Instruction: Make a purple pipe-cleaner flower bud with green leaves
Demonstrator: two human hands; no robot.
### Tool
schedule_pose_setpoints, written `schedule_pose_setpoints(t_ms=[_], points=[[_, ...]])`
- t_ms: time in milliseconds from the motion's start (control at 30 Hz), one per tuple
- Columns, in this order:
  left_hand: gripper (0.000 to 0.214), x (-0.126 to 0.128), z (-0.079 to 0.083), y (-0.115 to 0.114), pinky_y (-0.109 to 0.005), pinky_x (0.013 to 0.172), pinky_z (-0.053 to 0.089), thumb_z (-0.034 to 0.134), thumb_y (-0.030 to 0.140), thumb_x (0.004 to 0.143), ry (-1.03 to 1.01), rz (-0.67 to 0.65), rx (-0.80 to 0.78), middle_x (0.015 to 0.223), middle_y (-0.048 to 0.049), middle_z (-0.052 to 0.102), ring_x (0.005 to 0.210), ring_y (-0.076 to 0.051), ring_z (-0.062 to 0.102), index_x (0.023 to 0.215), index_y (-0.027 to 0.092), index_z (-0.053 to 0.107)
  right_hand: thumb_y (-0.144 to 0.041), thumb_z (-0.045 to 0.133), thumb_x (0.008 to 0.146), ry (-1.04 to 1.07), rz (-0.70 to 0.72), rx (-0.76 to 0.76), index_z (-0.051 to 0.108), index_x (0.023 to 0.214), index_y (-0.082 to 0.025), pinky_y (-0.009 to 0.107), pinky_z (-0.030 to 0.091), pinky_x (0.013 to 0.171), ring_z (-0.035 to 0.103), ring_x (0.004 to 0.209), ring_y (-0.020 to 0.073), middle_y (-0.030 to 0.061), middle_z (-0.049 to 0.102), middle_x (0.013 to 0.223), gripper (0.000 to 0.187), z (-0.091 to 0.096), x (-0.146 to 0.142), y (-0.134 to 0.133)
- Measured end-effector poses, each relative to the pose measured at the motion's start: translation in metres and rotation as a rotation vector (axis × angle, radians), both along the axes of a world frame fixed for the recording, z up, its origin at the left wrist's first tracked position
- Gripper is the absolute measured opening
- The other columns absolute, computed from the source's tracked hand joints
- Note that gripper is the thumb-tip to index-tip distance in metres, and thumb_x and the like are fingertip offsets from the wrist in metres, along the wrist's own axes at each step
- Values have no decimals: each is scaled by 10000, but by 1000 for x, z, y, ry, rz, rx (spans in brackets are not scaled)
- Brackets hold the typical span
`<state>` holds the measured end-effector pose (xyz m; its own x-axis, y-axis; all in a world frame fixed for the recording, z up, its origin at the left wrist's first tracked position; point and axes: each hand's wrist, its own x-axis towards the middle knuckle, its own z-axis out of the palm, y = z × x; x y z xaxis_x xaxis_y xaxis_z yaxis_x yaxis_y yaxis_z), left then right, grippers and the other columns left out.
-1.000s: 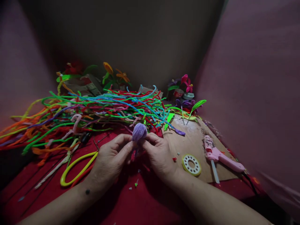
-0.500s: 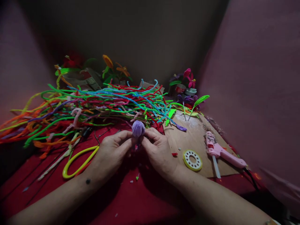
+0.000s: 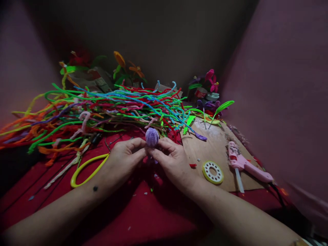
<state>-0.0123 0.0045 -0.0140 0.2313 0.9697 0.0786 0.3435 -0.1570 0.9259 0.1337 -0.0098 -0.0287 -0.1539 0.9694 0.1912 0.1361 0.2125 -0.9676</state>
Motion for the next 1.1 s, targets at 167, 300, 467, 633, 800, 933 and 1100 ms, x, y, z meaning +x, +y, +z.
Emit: schedule_pose_setpoints(t_ms=[167,300,467,633,800,933,1100], points=[[97,-1,-4,2,-197,481,352,502,198,679,-20,65,-4,547,28,537,501,-92,456,602,166,551,-312,620,785,120,39,-72,668,1065,-249,338,436,845,556,949,196,34,635,980,292,-5,0,2],[53,-2,-2,2,-190,501,380,568,215,676,-159,46,-22,579,41,535,526,-87,474,665,167,546,-283,644,766,198,73,-99,684,1031,-251,332,438,851,554,1005,205,28,644,1053,269,-4,-1,3],[43,-4,3,2,-179,509,397,593,173,661,-224,20,-43,580,43,536,528,-76,467,650,153,558,-263,664,747,277,112,-148,694,1004,-242,319,442,834,569,968,193,27,657,1022,259,-5,-2,3],[82,-4,-6,-3,-190,574,423,544,129,711,-30,75,243,686,15,611,630,-101,543,701,169,616,-205,663,740,394,141,-217,701,991,-228,281,454,747,595,768,142,11,678,839,255,-6,-3,0],[122,-2,-9,-6,-211,617,439,530,119,758,53,80,427,714,-18,640,672,-120,576,716,158,637,-184,623,768,468,169,-241,704,976,-221,265,454,702,588,685,126,7,678,797,226,-4,-3,0],[146,-1,-8,-6,-218,631,438,512,127,793,97,63,493,714,-31,646,665,-120,583,746,149,648,-211,610,786,494,189,-270,697,984,-224,251,451,629,586,649,124,6,673,764,217,-5,-4,2],[148,-2,-7,-5,-221,631,431,495,106,784,129,70,488,721,-31,639,667,-118,580,758,143,636,-224,648,759,450,132,-221,695,992,-234,267,458,692,594,706,129,0,671,793,238,-7,-4,3]])
